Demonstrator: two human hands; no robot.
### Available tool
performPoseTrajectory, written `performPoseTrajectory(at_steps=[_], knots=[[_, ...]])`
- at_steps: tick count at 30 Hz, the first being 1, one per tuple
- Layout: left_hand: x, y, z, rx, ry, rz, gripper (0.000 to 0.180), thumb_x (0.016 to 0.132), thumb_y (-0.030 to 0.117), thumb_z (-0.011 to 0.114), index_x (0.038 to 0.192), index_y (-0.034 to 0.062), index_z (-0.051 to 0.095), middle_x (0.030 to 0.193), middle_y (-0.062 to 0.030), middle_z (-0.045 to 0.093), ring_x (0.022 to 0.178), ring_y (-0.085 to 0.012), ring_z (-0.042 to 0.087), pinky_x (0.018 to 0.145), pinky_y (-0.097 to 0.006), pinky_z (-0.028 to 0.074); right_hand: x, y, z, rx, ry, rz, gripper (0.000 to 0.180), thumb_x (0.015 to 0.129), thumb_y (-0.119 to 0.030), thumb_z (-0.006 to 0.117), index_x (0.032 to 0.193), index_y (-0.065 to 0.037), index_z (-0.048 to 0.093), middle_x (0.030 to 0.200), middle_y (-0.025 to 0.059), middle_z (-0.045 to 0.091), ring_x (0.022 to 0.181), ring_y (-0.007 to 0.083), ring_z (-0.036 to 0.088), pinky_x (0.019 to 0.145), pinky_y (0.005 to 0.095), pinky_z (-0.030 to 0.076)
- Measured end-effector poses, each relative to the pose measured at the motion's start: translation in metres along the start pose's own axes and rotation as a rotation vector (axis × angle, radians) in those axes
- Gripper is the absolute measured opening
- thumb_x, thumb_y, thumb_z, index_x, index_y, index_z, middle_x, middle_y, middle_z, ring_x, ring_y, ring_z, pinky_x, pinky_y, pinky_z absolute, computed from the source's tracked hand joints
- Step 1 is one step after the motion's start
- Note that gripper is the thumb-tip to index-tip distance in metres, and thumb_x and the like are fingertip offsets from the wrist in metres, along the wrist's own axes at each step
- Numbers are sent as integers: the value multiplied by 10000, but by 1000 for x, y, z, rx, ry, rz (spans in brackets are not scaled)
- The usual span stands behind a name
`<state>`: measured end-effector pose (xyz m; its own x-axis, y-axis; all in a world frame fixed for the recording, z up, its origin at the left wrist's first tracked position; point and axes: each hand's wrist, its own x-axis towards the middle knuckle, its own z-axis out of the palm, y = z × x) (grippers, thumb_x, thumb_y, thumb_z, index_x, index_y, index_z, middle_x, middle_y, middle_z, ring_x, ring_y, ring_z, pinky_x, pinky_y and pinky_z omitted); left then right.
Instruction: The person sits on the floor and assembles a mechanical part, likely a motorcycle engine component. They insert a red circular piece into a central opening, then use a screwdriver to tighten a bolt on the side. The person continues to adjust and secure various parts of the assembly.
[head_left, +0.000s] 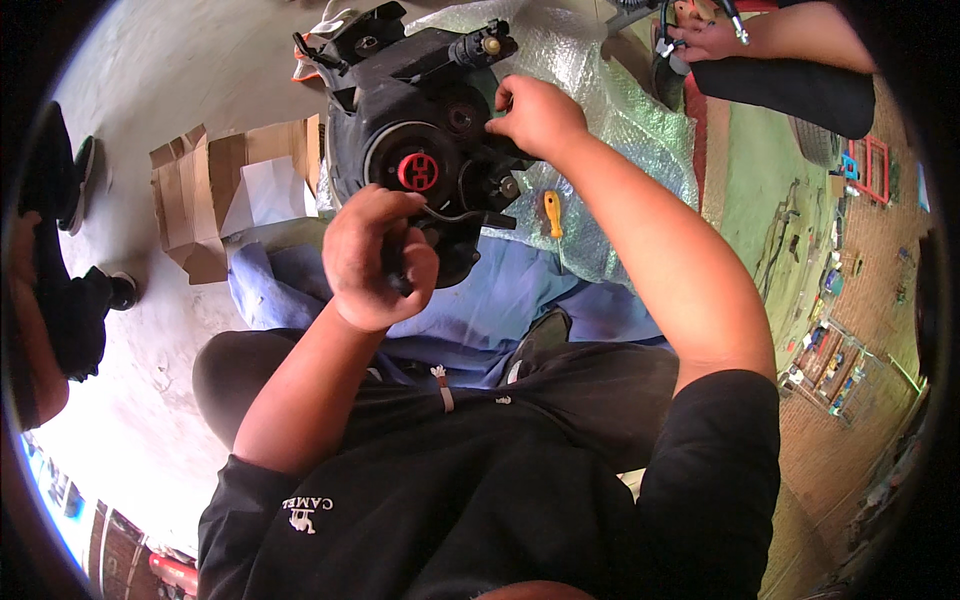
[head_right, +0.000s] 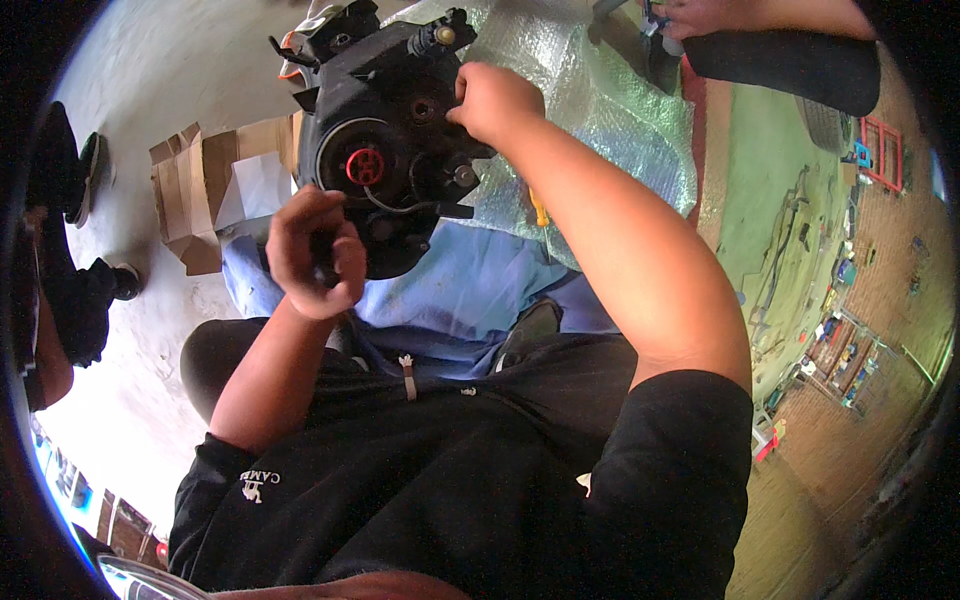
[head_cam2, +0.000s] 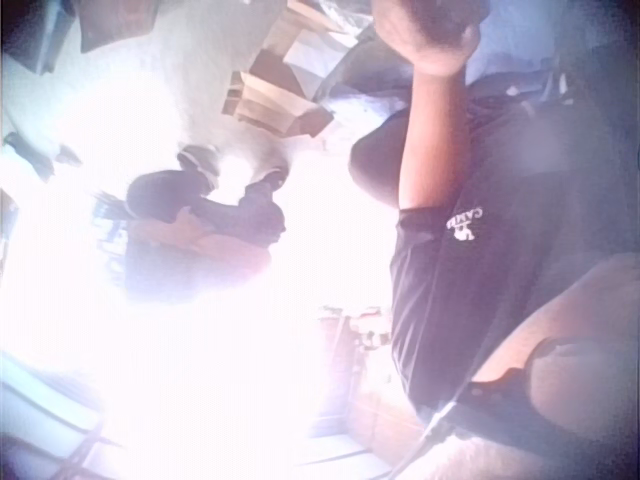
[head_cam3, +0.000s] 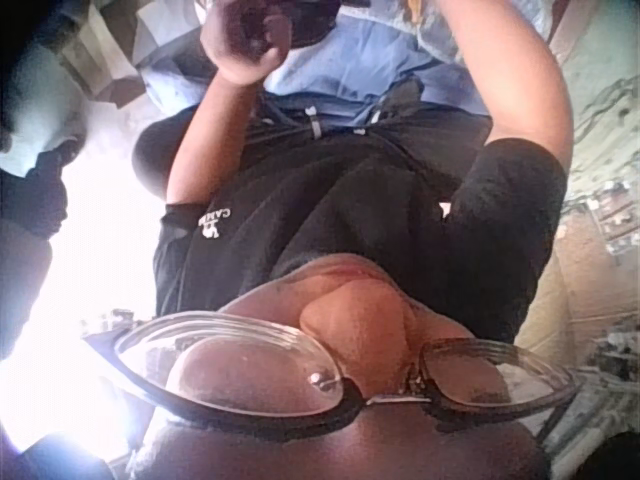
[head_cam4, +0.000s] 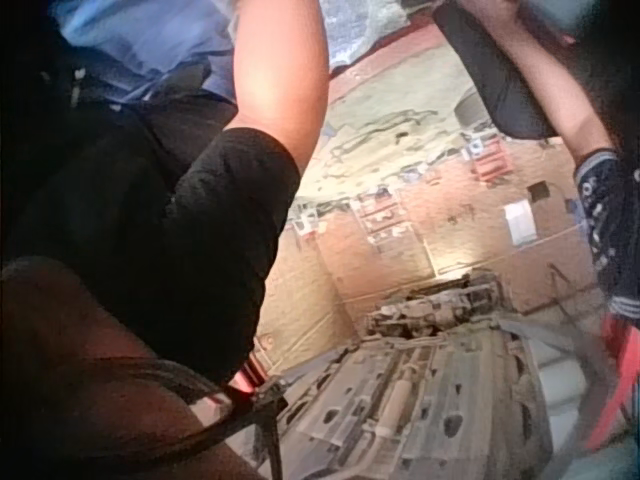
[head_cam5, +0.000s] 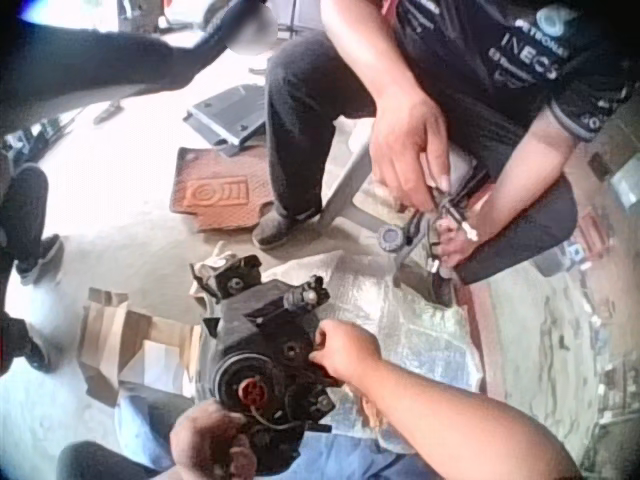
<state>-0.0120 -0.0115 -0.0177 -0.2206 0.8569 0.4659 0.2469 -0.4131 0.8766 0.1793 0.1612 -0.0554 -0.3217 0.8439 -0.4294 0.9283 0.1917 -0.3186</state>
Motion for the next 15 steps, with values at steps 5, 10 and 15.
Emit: performPoseTrajectory(at_steps=[5, 10, 15], knots=[[-6, -18, -6, -233, 57, 150, 444, 676, -82, 487, 1119, -108, 501, 723, -53, 469, 587, -98, 386, 546, -219, 324, 13, 30, -8, 31, 159, -2, 342, 777, -329, 775, 989, -81, 671, 871, 113, 693, 799, 274, 673, 717, 395, 513], [-10, -21, -14, -233, 46, 140, 470, 681, -62, 472, 1149, -98, 454, 630, -55, 456, 575, -135, 400, 573, -267, 400, 6, 48, -3, 372, 193, -21, 283, 819, -280, 755, 988, -71, 667, 779, 59, 642, 698, 154, 600, 638, 314, 467], [-10, -20, -17, -176, 2, 152, 486, 705, -44, 458, 1189, -73, 431, 607, -40, 455, 566, -129, 398, 595, -281, 442, -15, 34, 10, 368, 171, -176, 223, 846, -241, 720, 998, -78, 698, 759, 40, 626, 700, 169, 592, 656, 323, 475]])
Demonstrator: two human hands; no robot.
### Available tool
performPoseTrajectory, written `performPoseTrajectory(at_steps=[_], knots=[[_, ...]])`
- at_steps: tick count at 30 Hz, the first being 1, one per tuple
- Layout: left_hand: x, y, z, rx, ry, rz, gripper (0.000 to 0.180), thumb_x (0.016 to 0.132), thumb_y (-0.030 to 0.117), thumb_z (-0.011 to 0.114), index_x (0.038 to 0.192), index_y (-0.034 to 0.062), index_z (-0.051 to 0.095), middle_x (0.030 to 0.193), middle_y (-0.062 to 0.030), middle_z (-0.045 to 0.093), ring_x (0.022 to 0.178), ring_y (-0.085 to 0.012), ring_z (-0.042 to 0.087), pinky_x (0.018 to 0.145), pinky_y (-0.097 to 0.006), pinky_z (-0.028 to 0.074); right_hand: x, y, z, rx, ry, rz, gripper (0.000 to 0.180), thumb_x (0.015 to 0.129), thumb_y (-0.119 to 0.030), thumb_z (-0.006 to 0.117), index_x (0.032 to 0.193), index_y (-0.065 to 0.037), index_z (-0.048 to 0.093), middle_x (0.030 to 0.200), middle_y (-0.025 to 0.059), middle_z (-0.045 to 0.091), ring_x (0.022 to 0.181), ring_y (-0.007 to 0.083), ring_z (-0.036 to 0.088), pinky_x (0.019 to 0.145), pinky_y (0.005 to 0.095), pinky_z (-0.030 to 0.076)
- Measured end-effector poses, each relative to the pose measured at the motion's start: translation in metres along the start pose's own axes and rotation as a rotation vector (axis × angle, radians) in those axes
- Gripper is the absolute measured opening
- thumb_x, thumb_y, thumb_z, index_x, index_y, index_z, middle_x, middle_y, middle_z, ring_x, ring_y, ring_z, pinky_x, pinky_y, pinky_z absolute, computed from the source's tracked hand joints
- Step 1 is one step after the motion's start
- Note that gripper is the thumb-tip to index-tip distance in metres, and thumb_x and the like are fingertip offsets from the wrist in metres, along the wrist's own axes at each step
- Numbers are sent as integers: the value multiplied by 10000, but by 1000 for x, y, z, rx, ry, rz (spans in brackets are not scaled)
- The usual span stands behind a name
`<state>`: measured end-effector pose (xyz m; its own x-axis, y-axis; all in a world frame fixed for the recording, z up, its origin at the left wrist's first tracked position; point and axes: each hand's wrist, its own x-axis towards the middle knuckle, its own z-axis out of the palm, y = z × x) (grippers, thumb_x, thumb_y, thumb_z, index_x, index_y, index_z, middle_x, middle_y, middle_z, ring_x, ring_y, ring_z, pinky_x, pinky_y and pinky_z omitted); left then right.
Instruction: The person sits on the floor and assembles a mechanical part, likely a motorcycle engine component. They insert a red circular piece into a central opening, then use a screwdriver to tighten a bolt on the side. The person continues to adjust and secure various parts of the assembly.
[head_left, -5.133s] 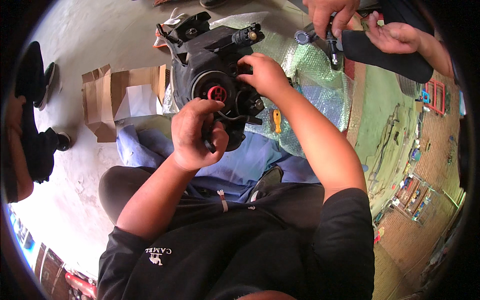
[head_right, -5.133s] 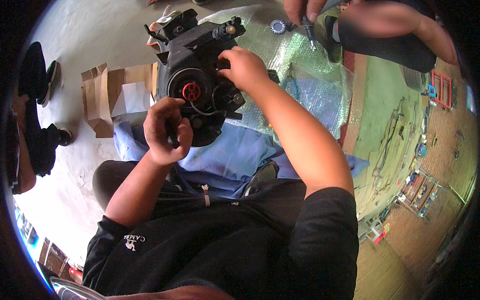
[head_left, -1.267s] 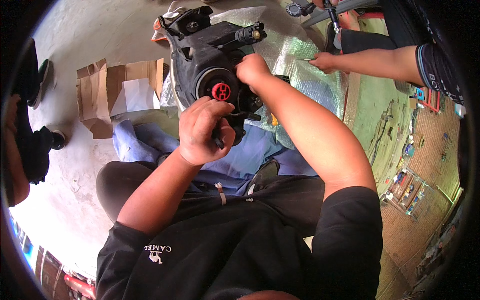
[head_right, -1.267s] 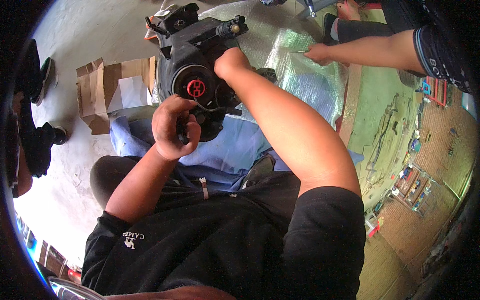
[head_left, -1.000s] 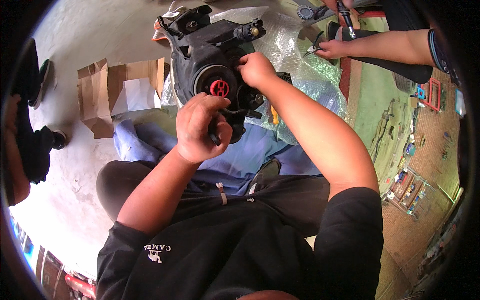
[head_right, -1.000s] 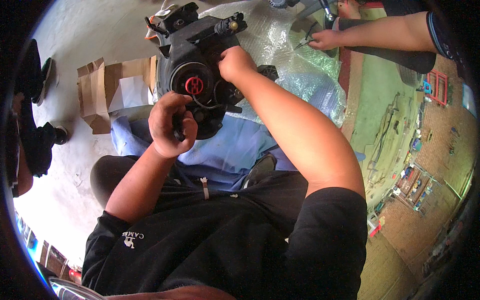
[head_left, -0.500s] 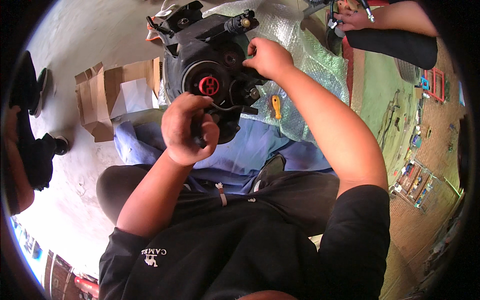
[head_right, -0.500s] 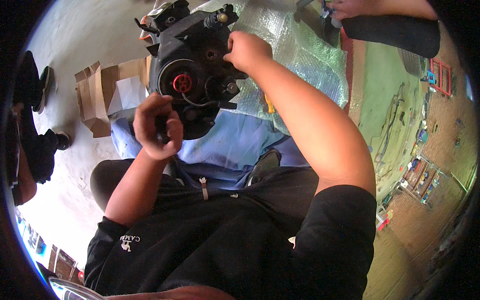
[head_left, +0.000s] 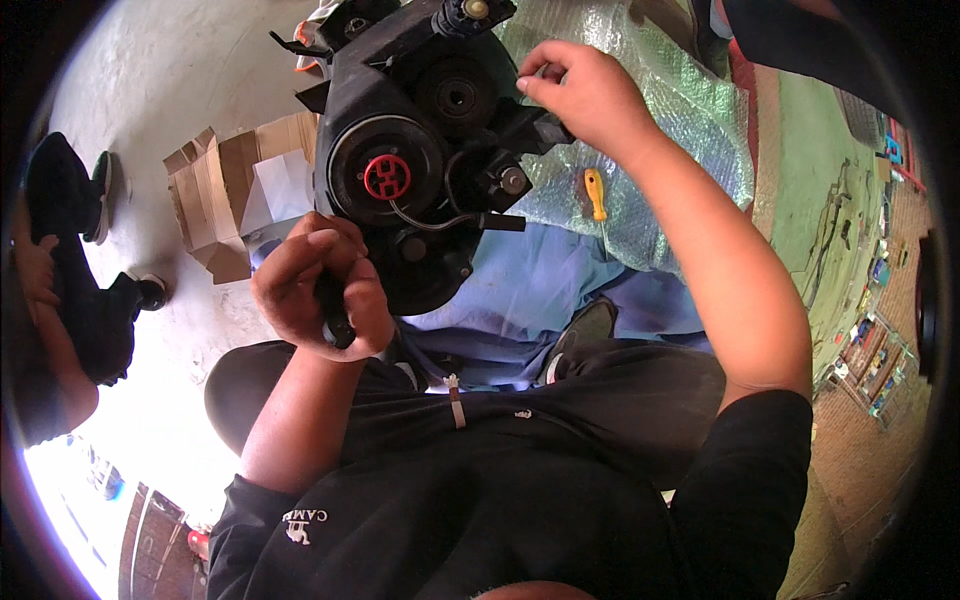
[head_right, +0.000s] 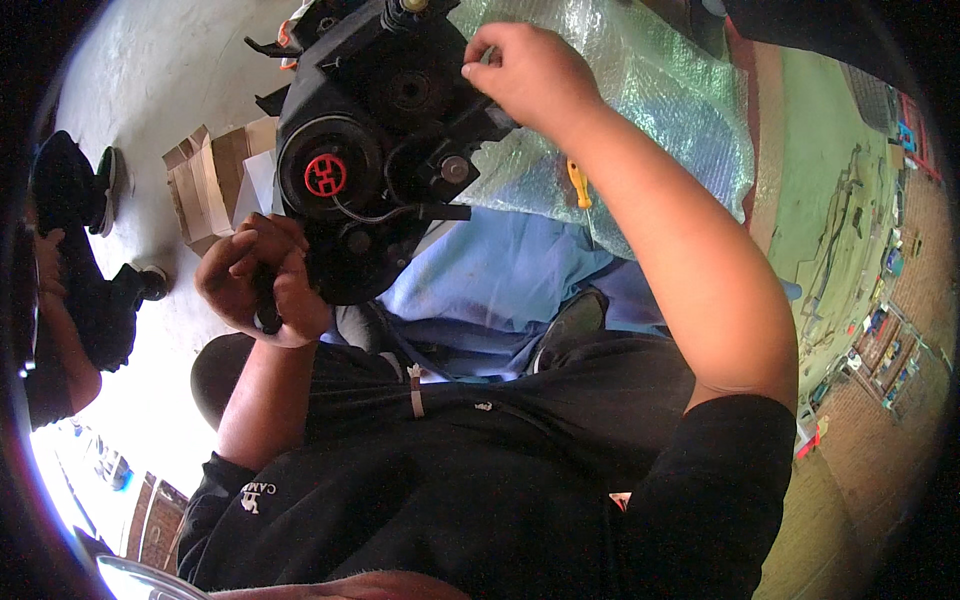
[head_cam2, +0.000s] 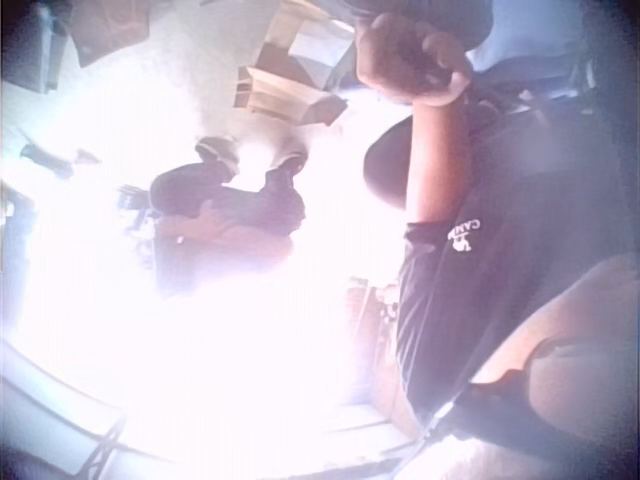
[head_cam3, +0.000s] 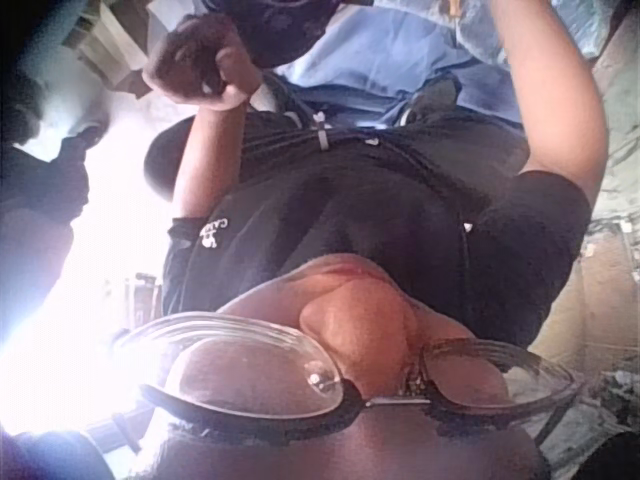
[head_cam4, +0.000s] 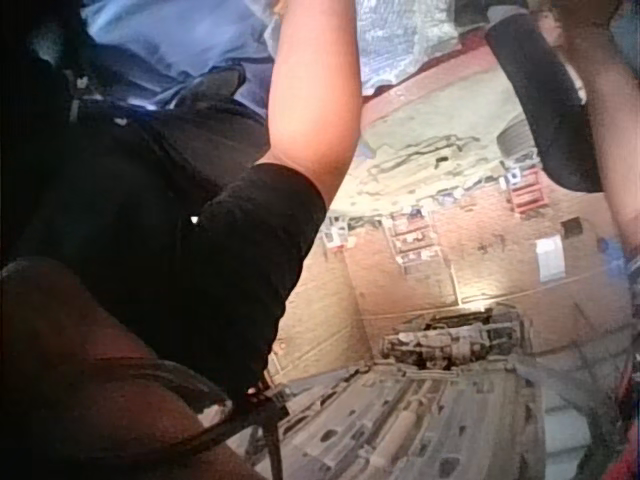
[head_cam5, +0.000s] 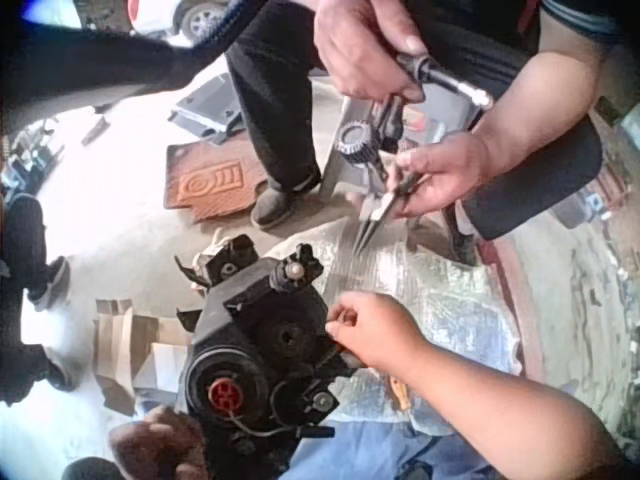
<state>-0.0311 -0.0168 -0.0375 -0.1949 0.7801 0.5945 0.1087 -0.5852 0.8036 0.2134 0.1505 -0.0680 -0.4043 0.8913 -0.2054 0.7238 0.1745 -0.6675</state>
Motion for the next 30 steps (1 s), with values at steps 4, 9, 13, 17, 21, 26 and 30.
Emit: performPoseTrajectory(at_steps=[4, 9, 13, 17, 21, 26, 30], knots=[[-1, 1, 1, 17, 6, -13, 469, 711, -37, 460, 1178, -67, 438, 598, -33, 448, 571, -129, 398, 589, -282, 439, 3, -16, 13, -324, -55, -337, 219, 844, -269, 691, 1028, -153, 717, 912, 56, 655, 881, 251, 655, 738, 375, 515], [-2, 2, 1, 44, -23, -14, 440, 732, -30, 463, 1169, -73, 437, 641, -42, 451, 584, -137, 402, 584, -282, 419, 8, -33, 10, -30, -221, -30, 312, 831, -230, 739, 1107, -90, 700, 823, 40, 659, 763, 165, 630, 688, 314, 498], [-3, 4, -4, 75, -86, -38, 426, 790, -1, 475, 1206, -59, 409, 669, -60, 458, 610, -159, 431, 588, -308, 423, -20, -41, -15, 185, -123, 53, 323, 870, -229, 730, 1140, -60, 680, 774, -4, 613, 710, 98, 564, 662, 273, 468], [-3, 5, -1, 84, -70, -65, 417, 788, 6, 469, 1194, -73, 417, 639, -52, 437, 606, -158, 415, 587, -295, 404, -78, -48, -38, 193, -108, 290, 285, 878, -223, 714, 1097, -45, 682, 736, 9, 608, 671, 104, 568, 626, 270, 462], [1, 3, 7, 21, -21, -22, 463, 692, -82, 463, 1155, -87, 477, 692, -31, 429, 574, -105, 351, 551, -244, 300, -146, -53, -33, 641, -62, 464, 152, 950, -140, 651, 1032, -13, 670, 742, -52, 559, 645, 37, 487, 563, 209, 388], [4, 3, 12, -16, -1, -24, 501, 630, -139, 463, 1123, -83, 527, 707, -13, 414, 568, -82, 320, 533, -229, 250, -179, -37, -4, 819, -120, 607, 151, 963, -137, 637, 1049, -16, 665, 751, -50, 566, 636, 25, 485, 555, 198, 394], [4, 4, 13, -3, -9, -46, 504, 627, -142, 459, 1121, -76, 532, 690, -9, 408, 551, -86, 316, 525, -234, 249, -178, -26, 6, 796, -223, 510, 169, 956, -131, 644, 1069, -7, 665, 785, -42, 585, 695, 30, 513, 622, 196, 423]])
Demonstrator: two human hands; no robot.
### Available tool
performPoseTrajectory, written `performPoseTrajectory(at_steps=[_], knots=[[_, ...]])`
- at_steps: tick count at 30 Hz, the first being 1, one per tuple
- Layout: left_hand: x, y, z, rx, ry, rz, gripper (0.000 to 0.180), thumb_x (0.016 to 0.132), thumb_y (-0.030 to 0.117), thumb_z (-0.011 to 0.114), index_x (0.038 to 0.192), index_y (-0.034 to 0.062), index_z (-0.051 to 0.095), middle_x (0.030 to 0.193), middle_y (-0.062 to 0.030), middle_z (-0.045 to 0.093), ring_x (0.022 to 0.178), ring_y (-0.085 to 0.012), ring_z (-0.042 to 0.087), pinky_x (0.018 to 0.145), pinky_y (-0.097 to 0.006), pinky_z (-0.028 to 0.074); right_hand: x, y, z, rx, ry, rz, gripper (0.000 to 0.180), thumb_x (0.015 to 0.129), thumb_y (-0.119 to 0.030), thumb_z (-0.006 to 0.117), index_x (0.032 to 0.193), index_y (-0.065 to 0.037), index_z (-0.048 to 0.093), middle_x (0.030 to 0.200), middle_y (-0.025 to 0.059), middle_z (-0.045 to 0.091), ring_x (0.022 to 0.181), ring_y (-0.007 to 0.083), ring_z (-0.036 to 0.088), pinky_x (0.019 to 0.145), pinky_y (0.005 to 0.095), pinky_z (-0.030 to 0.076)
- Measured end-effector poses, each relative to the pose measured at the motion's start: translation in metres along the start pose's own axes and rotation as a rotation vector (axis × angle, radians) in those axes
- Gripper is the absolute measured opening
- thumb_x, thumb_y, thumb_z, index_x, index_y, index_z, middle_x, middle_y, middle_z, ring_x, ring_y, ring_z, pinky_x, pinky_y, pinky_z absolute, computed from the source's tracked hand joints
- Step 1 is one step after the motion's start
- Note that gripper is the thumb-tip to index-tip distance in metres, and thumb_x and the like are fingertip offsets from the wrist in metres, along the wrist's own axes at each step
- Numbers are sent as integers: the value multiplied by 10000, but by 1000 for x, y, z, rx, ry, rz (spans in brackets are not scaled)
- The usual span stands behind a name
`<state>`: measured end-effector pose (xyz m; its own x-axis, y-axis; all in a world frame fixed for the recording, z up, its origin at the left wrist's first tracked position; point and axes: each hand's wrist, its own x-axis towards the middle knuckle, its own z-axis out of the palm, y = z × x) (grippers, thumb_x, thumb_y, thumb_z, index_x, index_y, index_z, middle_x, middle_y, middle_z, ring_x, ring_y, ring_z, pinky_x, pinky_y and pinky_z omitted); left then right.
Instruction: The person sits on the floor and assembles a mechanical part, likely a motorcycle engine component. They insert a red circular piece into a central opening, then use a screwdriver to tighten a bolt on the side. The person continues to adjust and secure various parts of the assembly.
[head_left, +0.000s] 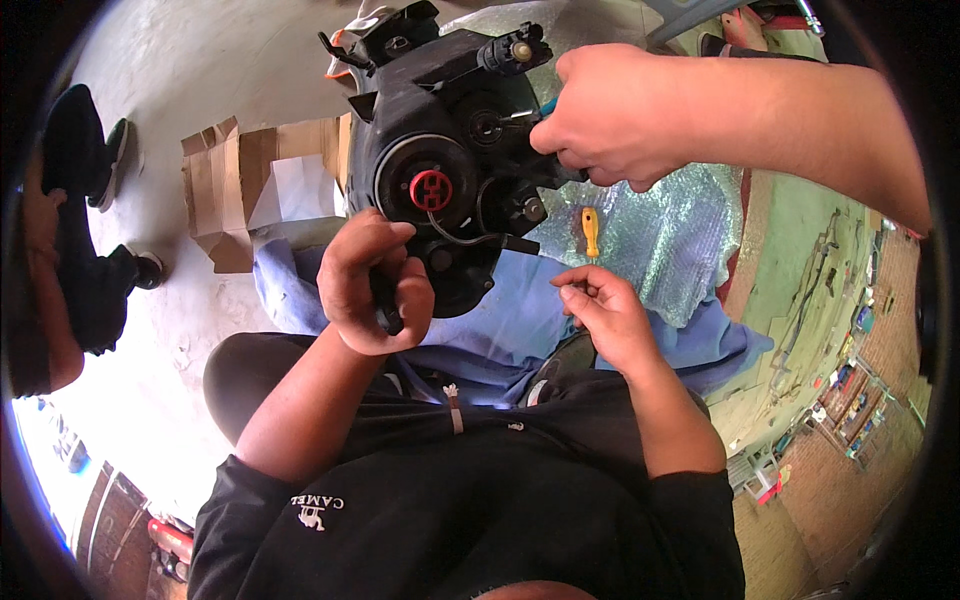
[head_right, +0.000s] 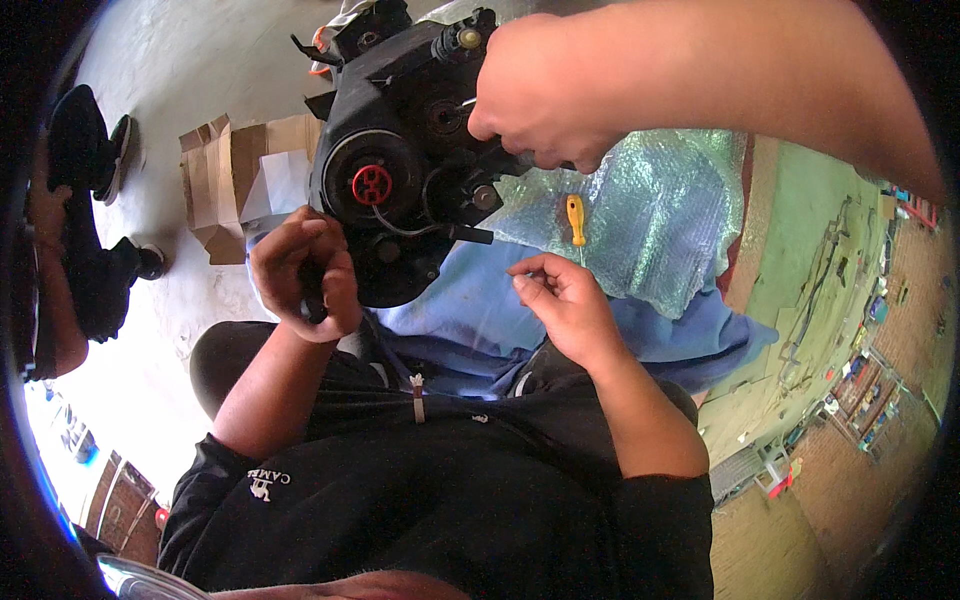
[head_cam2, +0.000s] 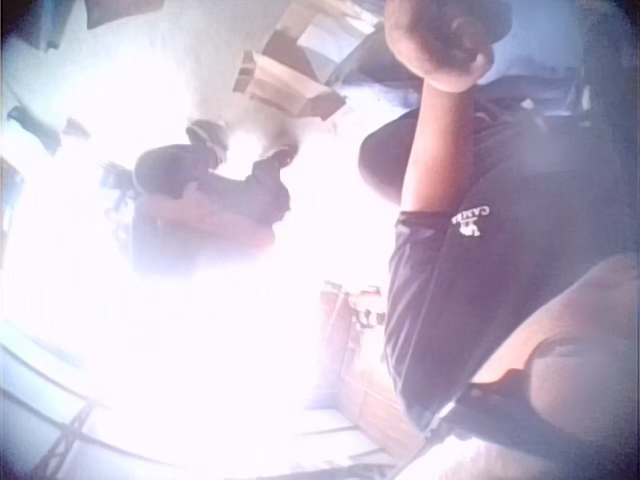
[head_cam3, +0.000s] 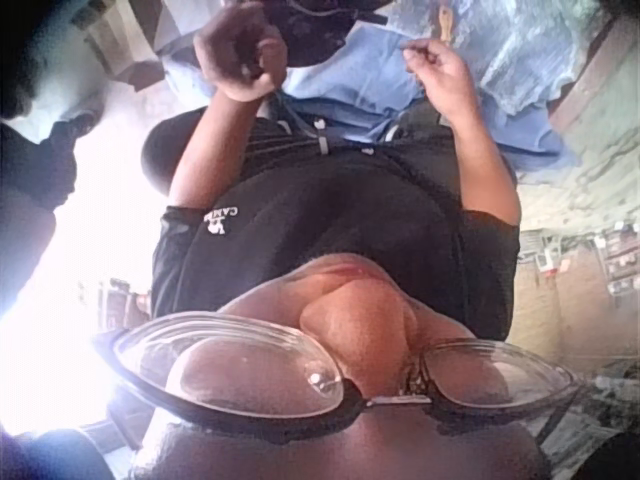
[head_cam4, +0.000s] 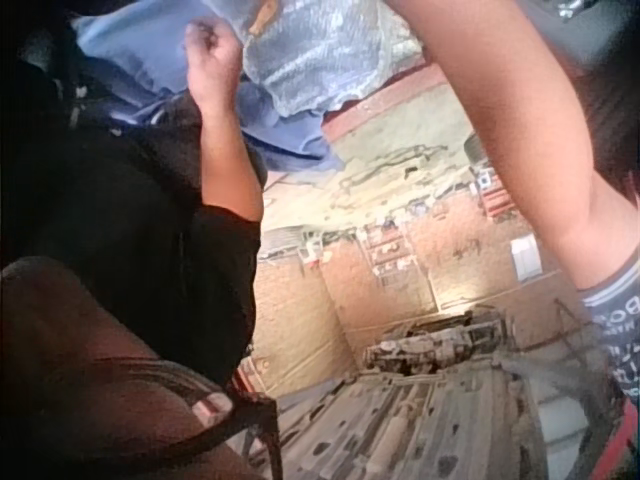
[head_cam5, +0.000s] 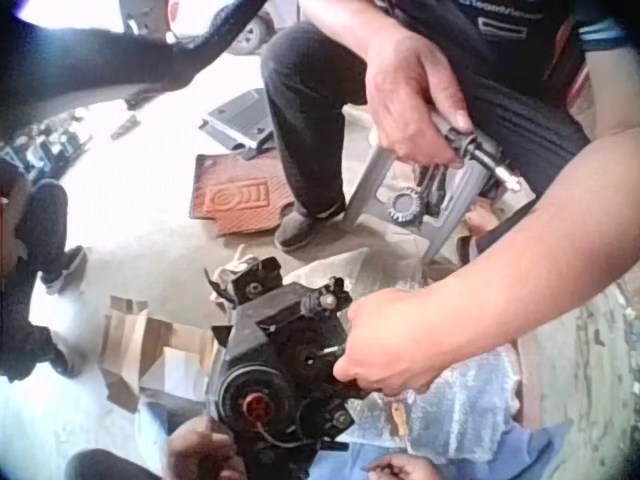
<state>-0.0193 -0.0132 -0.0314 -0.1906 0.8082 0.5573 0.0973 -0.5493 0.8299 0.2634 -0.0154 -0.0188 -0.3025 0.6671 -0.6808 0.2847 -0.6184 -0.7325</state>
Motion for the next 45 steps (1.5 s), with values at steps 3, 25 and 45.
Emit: performPoseTrajectory(at_steps=[3, 25, 45], knots=[[1, 1, -2, 64, -44, 30, 480, 665, -109, 455, 1142, -72, 495, 692, -35, 428, 547, -97, 340, 524, -237, 286, 3, 0, -1, -4, -39, -2, 178, 949, -125, 649, 1076, -1, 664, 814, -36, 600, 740, 37, 530, 674, 200, 438], [8, 6, 3, 129, -19, 22, 462, 607, -133, 491, 1059, -49, 542, 607, -53, 455, 475, -182, 396, 474, -300, 330, 8, 6, 2, -172, -92, 22, 203, 962, -135, 634, 1116, -5, 653, 863, -9, 627, 783, 62, 554, 724, 225, 467], [13, 7, -1, 195, -76, 29, 492, 592, -126, 496, 1073, -36, 545, 594, -69, 461, 468, -241, 417, 465, -345, 358, 9, 7, 5, -253, -75, 26, 226, 944, -158, 654, 1106, -1, 660, 856, 7, 633, 798, 87, 570, 754, 248, 473]])
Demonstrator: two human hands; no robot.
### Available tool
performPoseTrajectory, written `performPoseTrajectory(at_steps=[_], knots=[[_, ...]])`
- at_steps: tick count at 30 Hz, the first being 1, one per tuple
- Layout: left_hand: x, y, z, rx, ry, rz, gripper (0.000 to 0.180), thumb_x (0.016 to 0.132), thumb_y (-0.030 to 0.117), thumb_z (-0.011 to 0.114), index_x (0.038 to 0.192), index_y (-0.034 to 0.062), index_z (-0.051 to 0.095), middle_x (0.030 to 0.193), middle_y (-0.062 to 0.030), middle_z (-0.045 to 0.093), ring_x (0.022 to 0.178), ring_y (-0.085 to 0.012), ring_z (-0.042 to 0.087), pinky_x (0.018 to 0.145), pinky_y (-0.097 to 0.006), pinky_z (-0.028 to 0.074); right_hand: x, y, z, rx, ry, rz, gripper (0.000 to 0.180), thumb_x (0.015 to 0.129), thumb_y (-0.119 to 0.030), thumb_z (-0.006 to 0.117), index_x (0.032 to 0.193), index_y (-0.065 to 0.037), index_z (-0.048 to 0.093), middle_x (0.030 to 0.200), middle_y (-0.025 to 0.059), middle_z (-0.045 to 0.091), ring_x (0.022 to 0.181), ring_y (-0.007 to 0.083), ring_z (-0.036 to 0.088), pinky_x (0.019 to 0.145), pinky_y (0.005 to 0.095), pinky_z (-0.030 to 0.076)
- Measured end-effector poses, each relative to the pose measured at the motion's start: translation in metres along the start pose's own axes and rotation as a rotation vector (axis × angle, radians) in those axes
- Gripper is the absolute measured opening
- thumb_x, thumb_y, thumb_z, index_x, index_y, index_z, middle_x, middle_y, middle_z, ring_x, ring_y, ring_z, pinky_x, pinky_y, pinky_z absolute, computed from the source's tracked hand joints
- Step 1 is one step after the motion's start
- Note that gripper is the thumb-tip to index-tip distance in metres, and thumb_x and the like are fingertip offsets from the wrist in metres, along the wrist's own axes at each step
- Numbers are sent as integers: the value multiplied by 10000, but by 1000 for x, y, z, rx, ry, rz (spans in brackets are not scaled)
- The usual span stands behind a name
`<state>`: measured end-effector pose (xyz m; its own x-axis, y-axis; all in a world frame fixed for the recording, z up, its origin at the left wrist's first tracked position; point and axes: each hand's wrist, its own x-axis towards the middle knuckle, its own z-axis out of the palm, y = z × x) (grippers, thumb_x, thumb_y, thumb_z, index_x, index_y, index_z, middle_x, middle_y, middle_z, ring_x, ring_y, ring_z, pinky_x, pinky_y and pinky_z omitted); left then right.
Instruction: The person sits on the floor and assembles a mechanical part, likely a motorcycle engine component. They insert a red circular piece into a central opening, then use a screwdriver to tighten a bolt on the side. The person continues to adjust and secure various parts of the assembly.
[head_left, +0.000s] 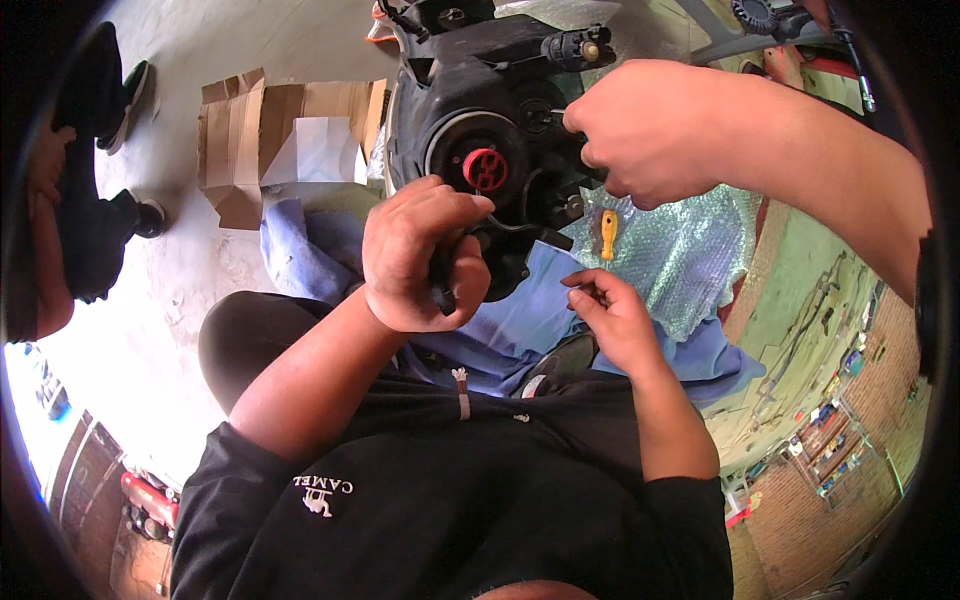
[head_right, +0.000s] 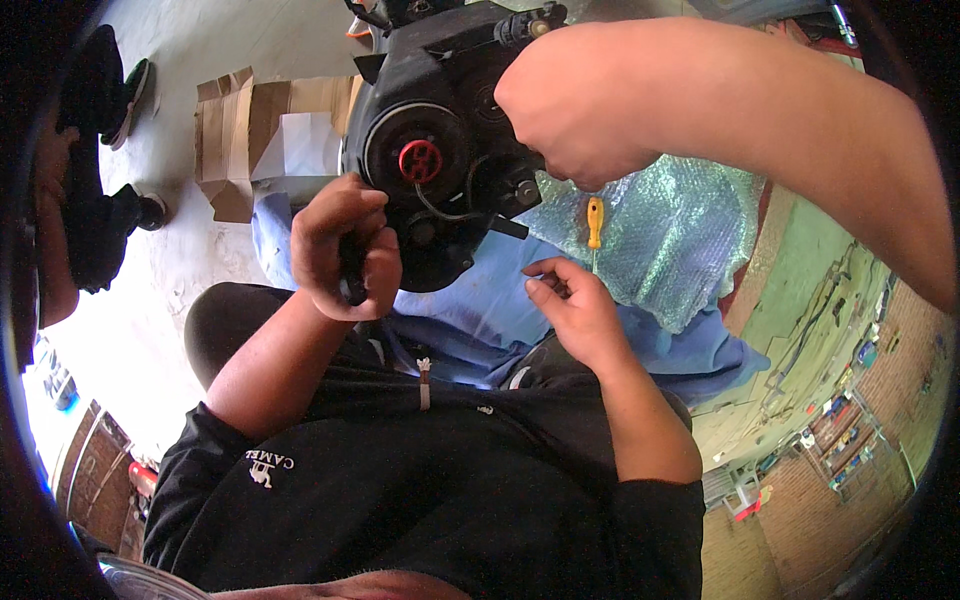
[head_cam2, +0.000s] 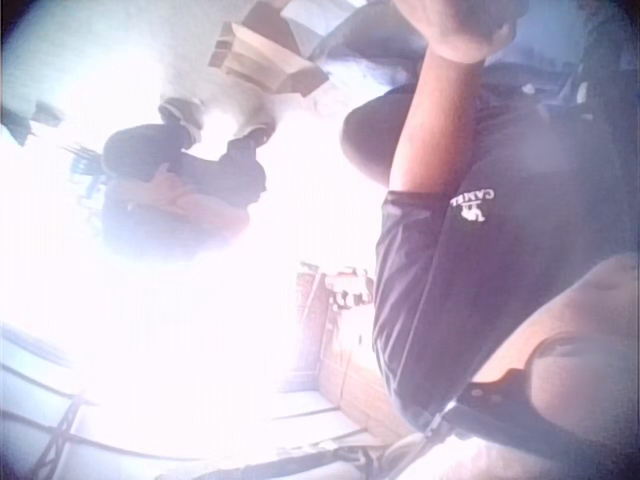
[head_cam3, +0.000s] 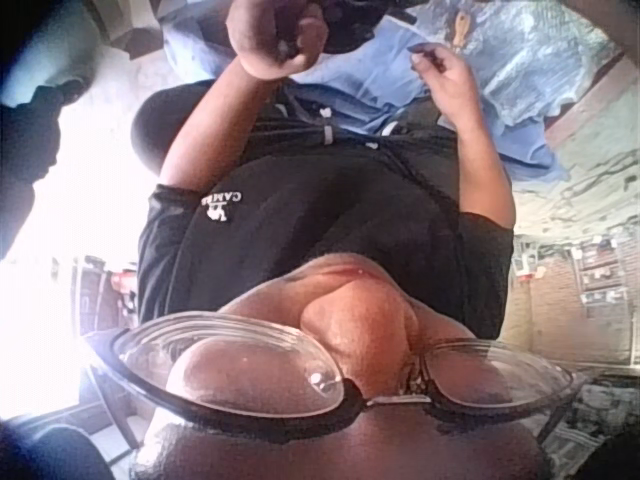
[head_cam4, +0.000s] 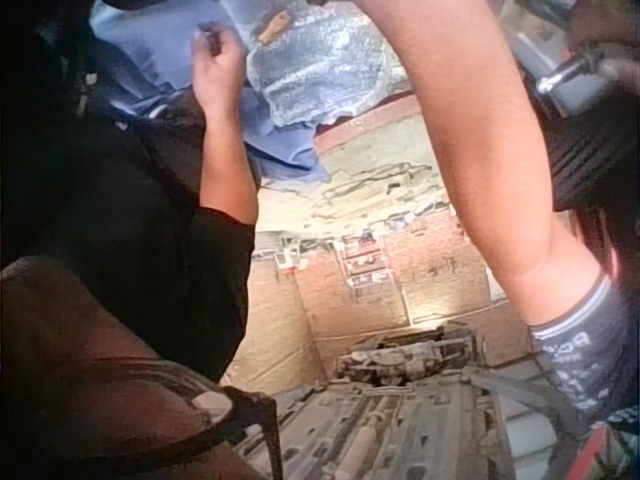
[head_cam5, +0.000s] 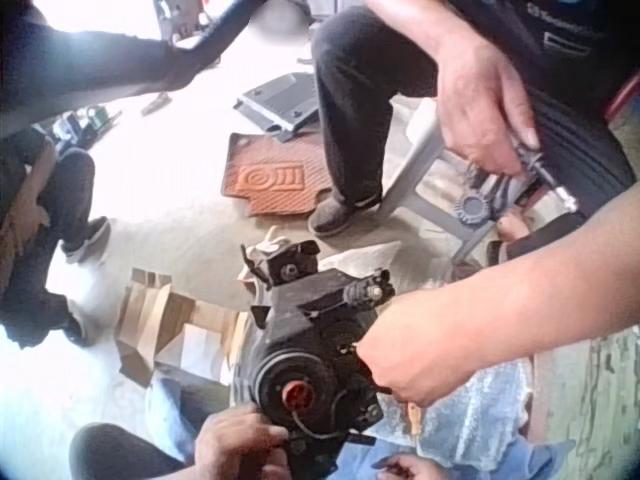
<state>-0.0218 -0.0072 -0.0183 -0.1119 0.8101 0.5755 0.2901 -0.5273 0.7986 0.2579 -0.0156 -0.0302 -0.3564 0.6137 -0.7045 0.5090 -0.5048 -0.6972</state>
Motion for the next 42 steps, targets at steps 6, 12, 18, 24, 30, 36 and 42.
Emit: performPoseTrajectory(at_steps=[6, 12, 18, 24, 30, 36, 42], knots=[[1, 0, 1, 3, 12, 4, 482, 590, -125, 495, 1061, -33, 547, 602, -75, 480, 475, -248, 441, 469, -347, 371, 2, 3, 1, -11, -28, 20, 234, 959, -163, 635, 1120, 7, 649, 898, 13, 637, 842, 91, 580, 792, 251, 475], [2, -1, -2, -1, -12, -7, 467, 592, -125, 502, 1047, -29, 549, 607, -74, 488, 472, -253, 445, 469, -352, 377, 4, 5, 3, 13, -7, -7, 237, 935, -176, 665, 1101, -6, 663, 843, 2, 626, 782, 86, 560, 746, 246, 470], [2, -1, -2, 0, -5, -13, 468, 594, -125, 505, 1050, -29, 543, 605, -76, 495, 469, -253, 447, 467, -353, 378, 5, 3, 3, 20, -14, 5, 240, 937, -178, 663, 1105, -6, 658, 842, -7, 619, 779, 77, 555, 738, 244, 467], [1, -1, -1, 3, -5, -7, 473, 597, -122, 501, 1060, -30, 541, 609, -78, 502, 468, -251, 448, 467, -349, 381, 5, 2, 4, -9, -9, 7, 239, 938, -182, 663, 1109, -16, 660, 831, -6, 611, 770, 78, 550, 732, 243, 464], [2, 0, -2, 9, -16, -12, 474, 598, -119, 502, 1062, -27, 543, 609, -76, 501, 469, -248, 449, 467, -345, 381, 5, 1, 4, -28, -17, 5, 248, 940, -193, 662, 1113, -16, 660, 826, -4, 609, 764, 82, 552, 728, 243, 461], [2, 0, -1, 21, -14, 1, 481, 598, -119, 501, 1069, -25, 542, 608, -72, 496, 469, -244, 443, 466, -344, 378, 5, 1, 4, -16, -21, 14, 252, 942, -190, 660, 1121, -13, 656, 832, 3, 620, 767, 83, 558, 736, 244, 464], [1, 0, -2, 27, -5, -4, 484, 600, -122, 501, 1072, -24, 542, 604, -69, 487, 468, -241, 433, 462, -345, 370, 5, 3, 5, -3, -26, 22, 254, 942, -189, 661, 1131, -19, 657, 840, 2, 623, 778, 81, 561, 741, 245, 466]])
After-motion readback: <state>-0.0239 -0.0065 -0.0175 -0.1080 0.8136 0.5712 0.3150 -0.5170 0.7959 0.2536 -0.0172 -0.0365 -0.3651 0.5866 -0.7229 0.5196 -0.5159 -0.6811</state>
